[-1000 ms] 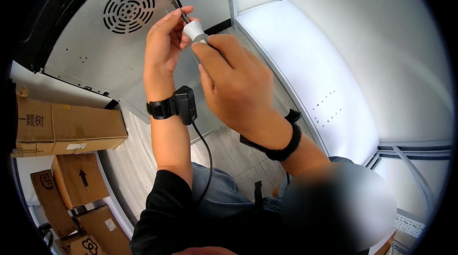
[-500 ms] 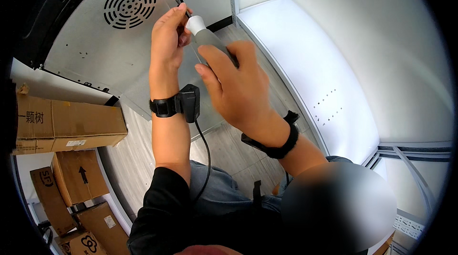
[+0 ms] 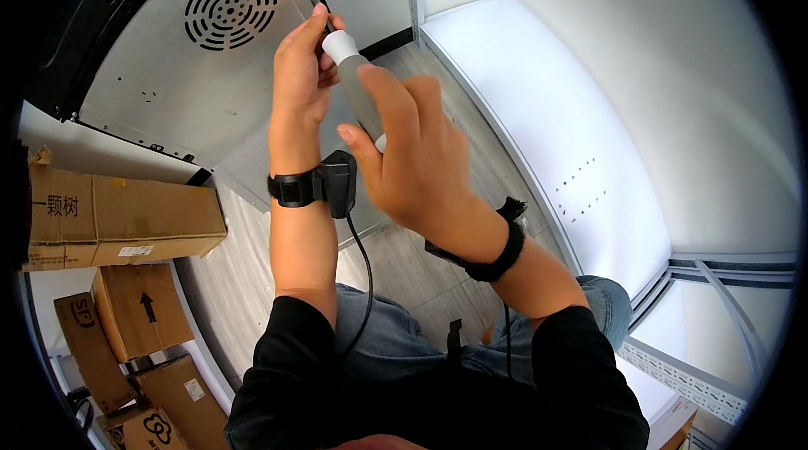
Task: The person uses a screwdriver to attach a metal back panel to a black appliance, securing it with multiple screws. The person then continues to tighten screws along the edges of the panel.
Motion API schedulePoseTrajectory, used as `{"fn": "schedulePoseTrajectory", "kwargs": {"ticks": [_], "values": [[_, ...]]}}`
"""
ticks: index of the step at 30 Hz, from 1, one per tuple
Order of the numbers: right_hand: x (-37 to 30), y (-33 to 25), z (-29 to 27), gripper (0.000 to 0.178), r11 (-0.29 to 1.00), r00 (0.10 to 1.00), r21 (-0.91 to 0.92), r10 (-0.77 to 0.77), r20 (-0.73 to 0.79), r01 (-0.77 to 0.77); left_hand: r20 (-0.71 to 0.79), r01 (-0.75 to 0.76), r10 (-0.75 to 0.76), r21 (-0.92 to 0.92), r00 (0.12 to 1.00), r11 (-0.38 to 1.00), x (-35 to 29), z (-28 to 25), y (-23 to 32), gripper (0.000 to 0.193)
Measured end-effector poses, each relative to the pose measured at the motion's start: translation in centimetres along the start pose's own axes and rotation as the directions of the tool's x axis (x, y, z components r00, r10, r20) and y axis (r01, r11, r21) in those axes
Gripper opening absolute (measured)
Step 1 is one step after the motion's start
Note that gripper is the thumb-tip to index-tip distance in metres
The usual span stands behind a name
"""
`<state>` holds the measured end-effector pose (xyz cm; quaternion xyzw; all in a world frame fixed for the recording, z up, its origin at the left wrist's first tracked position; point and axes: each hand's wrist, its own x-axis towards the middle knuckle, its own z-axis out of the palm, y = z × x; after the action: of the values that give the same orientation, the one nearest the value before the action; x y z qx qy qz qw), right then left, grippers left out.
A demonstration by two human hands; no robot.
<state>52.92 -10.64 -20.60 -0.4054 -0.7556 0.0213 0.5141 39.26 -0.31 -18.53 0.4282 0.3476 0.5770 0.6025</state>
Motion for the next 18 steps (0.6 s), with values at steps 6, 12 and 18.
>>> {"fn": "schedulePoseTrajectory", "kwargs": {"ticks": [6,12,18], "values": [[0.5,0.9,1.4,0.061,0.994,0.951,-0.006,-0.104,-0.292,0.107,-0.035,0.008,-0.009,-0.021,0.999,1.000,-0.1,0.5,0.2,0.028],[0.1,0.2,-0.1,0.060,1.000,1.000,0.002,-0.002,0.006,0.002,-0.056,-0.022,0.022,0.004,0.998,1.000,-0.1,0.6,0.1,0.027],[0.7,0.7,0.5,0.056,0.995,0.974,0.037,-0.083,-0.213,0.093,0.125,0.070,-0.038,-0.256,0.991,0.964,0.0,-0.1,0.1,0.025]]}}
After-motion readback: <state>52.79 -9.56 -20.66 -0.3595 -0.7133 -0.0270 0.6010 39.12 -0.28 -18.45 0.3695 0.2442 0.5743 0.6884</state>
